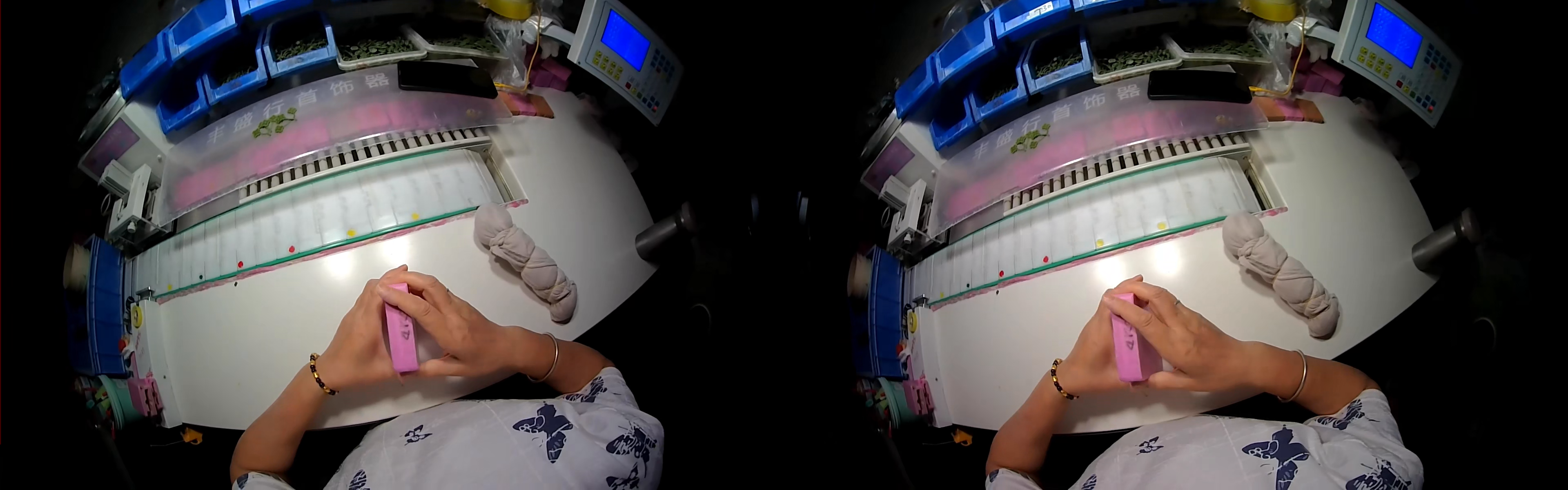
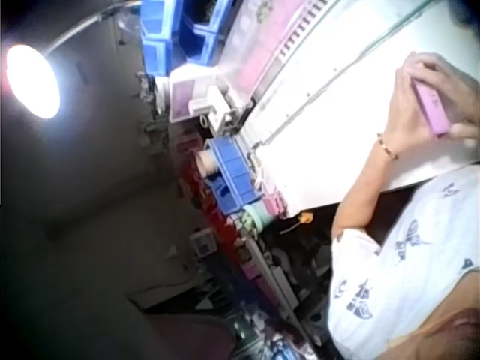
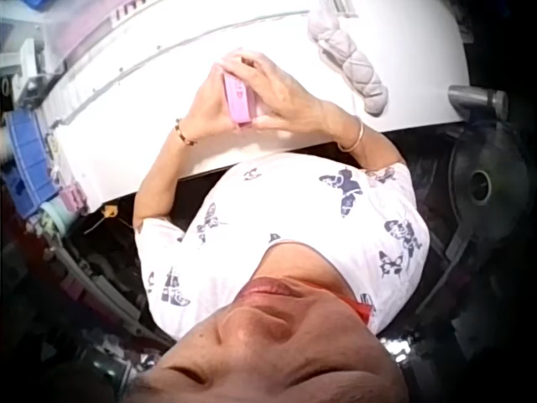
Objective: The person uses two hands to open a pink mold, extracts a green cast object, and uses a cloth to wipe the mold surface before reassembling it.
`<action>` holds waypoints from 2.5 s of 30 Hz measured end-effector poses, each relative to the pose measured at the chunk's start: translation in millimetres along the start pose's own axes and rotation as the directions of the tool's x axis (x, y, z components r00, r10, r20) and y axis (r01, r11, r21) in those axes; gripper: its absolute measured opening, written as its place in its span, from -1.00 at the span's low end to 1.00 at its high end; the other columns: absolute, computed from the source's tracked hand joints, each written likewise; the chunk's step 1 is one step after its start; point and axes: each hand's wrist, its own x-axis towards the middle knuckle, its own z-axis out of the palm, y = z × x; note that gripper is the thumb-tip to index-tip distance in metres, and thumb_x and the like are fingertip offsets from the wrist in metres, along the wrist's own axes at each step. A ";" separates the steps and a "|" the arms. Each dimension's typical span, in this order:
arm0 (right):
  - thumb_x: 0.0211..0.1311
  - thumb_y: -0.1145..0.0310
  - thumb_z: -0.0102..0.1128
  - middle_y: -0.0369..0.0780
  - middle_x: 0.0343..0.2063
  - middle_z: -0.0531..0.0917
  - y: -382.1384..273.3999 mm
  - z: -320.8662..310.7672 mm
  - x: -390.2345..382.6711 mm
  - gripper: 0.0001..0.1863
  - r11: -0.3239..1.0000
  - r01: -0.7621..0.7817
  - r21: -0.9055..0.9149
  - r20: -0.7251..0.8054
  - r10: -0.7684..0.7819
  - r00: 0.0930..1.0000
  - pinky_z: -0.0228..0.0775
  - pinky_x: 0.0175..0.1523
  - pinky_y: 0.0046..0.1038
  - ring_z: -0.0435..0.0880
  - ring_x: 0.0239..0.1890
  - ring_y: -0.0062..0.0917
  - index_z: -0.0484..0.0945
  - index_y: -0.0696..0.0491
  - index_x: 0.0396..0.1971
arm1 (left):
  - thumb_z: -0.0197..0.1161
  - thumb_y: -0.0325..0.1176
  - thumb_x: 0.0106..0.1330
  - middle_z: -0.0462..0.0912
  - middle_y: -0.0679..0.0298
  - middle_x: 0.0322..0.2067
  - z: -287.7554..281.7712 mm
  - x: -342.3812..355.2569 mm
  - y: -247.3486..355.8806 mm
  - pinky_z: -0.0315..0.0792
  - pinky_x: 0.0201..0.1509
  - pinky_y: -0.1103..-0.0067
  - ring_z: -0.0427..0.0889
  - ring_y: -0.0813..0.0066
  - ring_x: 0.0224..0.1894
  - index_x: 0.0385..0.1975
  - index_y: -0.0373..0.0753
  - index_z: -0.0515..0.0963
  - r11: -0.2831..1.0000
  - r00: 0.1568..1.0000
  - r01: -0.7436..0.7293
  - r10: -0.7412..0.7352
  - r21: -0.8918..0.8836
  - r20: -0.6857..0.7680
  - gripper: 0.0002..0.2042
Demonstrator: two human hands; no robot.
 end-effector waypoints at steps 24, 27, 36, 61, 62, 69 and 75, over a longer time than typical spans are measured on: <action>-0.18 0.46 0.31 0.14 0.25 0.22 17.2 -41.3 -12.3 0.01 0.988 -0.107 -0.112 -0.011 0.107 0.994 0.17 0.34 -0.24 0.27 0.28 0.02 0.00 0.19 0.36 | 0.40 -0.33 -0.08 0.42 -0.17 0.05 -54.8 46.3 42.2 0.45 0.05 0.39 0.53 0.00 0.02 0.25 -0.36 0.11 0.923 0.855 0.240 -0.348 0.302 0.384 -0.16; -0.06 0.46 0.23 0.05 0.21 0.33 17.0 -45.7 -12.4 -0.06 0.960 -0.229 0.160 -0.055 0.241 0.969 0.18 0.33 -0.32 0.35 0.27 -0.20 -0.01 0.22 0.37 | 0.31 -0.39 -0.01 0.50 -0.14 0.01 -59.1 45.5 61.6 0.48 -0.01 0.37 0.60 0.02 -0.09 0.25 -0.34 0.15 0.917 0.936 0.182 -0.272 0.354 0.225 -0.25; 0.21 0.26 -0.13 0.03 0.13 0.47 35.4 -25.1 -6.3 -0.37 -0.136 -0.258 0.956 0.286 0.269 0.920 0.32 0.26 -0.19 0.52 0.14 -0.18 0.20 0.28 0.25 | 0.31 -0.41 0.21 0.65 0.15 -0.50 -81.4 56.3 78.8 0.49 -0.46 0.54 0.66 0.32 -0.51 -0.37 -0.29 0.56 0.785 0.946 0.022 0.184 0.620 -0.267 -0.89; 0.26 0.48 0.04 -0.20 -0.06 0.58 50.3 6.8 -6.4 -0.62 0.146 -0.365 0.920 0.159 0.711 0.685 0.49 0.07 -0.44 0.59 -0.04 -0.55 0.40 0.19 0.08 | 0.09 -0.61 0.28 0.54 0.14 -0.26 -59.6 13.4 38.0 0.45 -0.35 0.55 0.53 0.45 -0.48 -0.04 -0.35 0.44 0.889 0.845 0.223 0.027 0.399 -0.534 -0.74; 0.26 0.48 0.04 -0.20 -0.06 0.58 49.9 6.3 -7.2 -0.62 0.148 -0.364 0.920 0.157 0.710 0.687 0.49 0.07 -0.44 0.59 -0.04 -0.55 0.40 0.19 0.08 | 0.08 -0.61 0.28 0.54 0.16 -0.22 -61.3 11.0 35.6 0.44 -0.36 0.59 0.52 0.51 -0.48 0.01 -0.34 0.42 0.889 0.839 0.217 0.041 0.403 -0.542 -0.71; 0.38 0.50 -0.08 -0.22 -0.06 0.56 45.5 -18.1 1.2 -0.68 0.543 -0.035 0.839 -0.317 0.539 0.780 0.37 0.12 -0.57 0.54 -0.03 -0.66 0.34 0.20 0.11 | 0.05 -0.67 0.24 0.42 0.13 -0.03 -63.7 -21.0 1.3 0.42 -0.32 0.72 0.49 0.64 -0.39 0.08 -0.28 0.35 0.935 0.735 0.347 -0.223 0.072 -0.640 -0.62; 0.35 0.49 0.05 -0.28 -0.13 0.57 39.7 -46.7 22.1 -0.70 0.783 -0.060 0.619 -0.385 0.369 0.846 0.37 0.03 -0.62 0.52 -0.10 -0.71 0.43 0.21 0.05 | 0.34 -0.49 0.09 0.45 0.15 -0.12 -31.3 -28.8 21.7 0.45 -0.12 0.54 0.51 0.36 -0.19 -0.07 -0.30 0.42 0.955 0.901 0.245 -0.159 0.170 -0.403 -0.62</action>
